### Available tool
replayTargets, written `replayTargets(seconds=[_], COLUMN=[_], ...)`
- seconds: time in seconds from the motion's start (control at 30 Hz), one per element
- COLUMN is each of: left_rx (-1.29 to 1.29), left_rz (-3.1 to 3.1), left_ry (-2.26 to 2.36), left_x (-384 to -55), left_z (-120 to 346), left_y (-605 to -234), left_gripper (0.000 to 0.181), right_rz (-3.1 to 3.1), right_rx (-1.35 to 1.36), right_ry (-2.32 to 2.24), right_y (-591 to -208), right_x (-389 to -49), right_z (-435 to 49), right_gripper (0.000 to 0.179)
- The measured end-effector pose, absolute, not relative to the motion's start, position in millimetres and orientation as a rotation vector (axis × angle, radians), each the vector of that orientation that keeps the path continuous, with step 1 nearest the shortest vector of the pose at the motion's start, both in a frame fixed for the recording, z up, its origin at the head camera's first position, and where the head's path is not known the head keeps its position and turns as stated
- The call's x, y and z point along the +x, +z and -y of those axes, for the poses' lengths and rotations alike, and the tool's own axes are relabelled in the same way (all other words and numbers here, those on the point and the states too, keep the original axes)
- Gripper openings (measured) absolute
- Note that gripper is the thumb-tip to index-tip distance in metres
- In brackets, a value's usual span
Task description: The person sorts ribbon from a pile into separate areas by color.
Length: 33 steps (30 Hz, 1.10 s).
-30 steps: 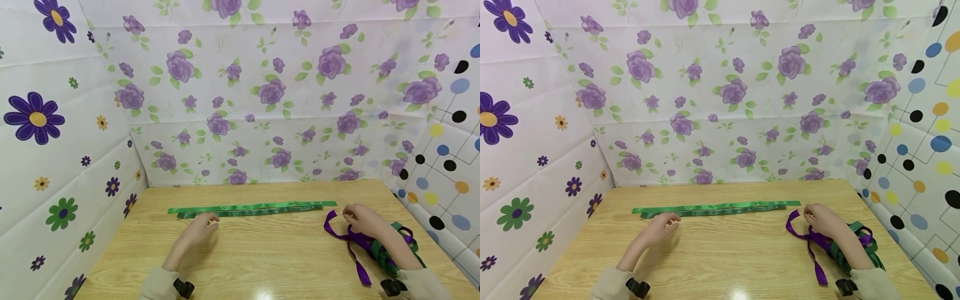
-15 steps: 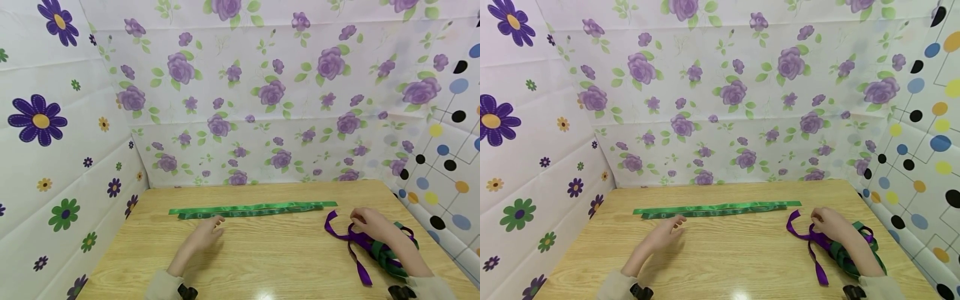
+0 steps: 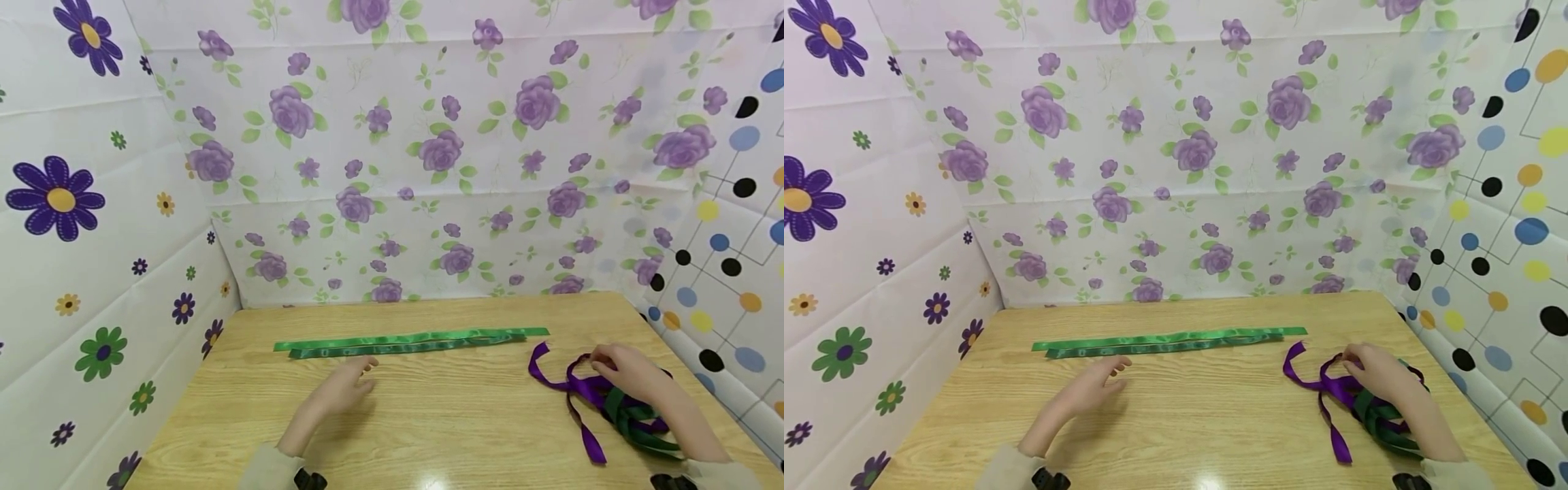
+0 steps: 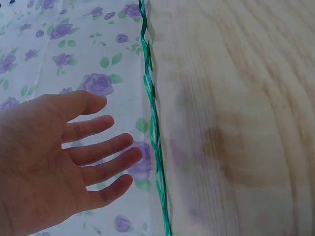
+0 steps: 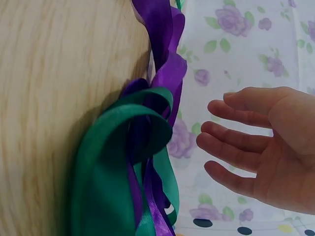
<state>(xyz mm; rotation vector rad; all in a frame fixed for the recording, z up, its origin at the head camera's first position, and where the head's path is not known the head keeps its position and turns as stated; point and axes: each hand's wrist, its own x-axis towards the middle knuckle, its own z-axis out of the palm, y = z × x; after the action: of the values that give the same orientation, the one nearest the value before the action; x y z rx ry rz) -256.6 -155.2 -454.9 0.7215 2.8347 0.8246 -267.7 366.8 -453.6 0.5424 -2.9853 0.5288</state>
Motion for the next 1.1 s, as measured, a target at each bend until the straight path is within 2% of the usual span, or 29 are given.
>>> replayTargets(seconds=[0.27, 0.5, 0.87, 1.1], left_rx=[0.725, 0.789, 0.908, 0.943], left_rz=[-2.790, -2.782, -2.712, -2.719], left_ry=[0.813, 0.770, 0.763, 0.792], left_x=[-252, -255, -256, -257], left_z=[150, 147, 124, 101], left_y=[-452, -454, -460, -461], left_gripper=[0.037, 0.031, 0.029, 0.026], right_rz=[3.004, 3.040, 3.075, 3.026], right_rx=[0.479, 0.458, 0.541, 0.466], right_ry=[0.518, 0.505, 0.380, 0.225], right_y=[-453, -452, -460, -476], right_x=[-265, -262, -261, -265], right_z=[-383, -397, -404, -410], right_gripper=[0.006, 0.009, 0.035, 0.031])
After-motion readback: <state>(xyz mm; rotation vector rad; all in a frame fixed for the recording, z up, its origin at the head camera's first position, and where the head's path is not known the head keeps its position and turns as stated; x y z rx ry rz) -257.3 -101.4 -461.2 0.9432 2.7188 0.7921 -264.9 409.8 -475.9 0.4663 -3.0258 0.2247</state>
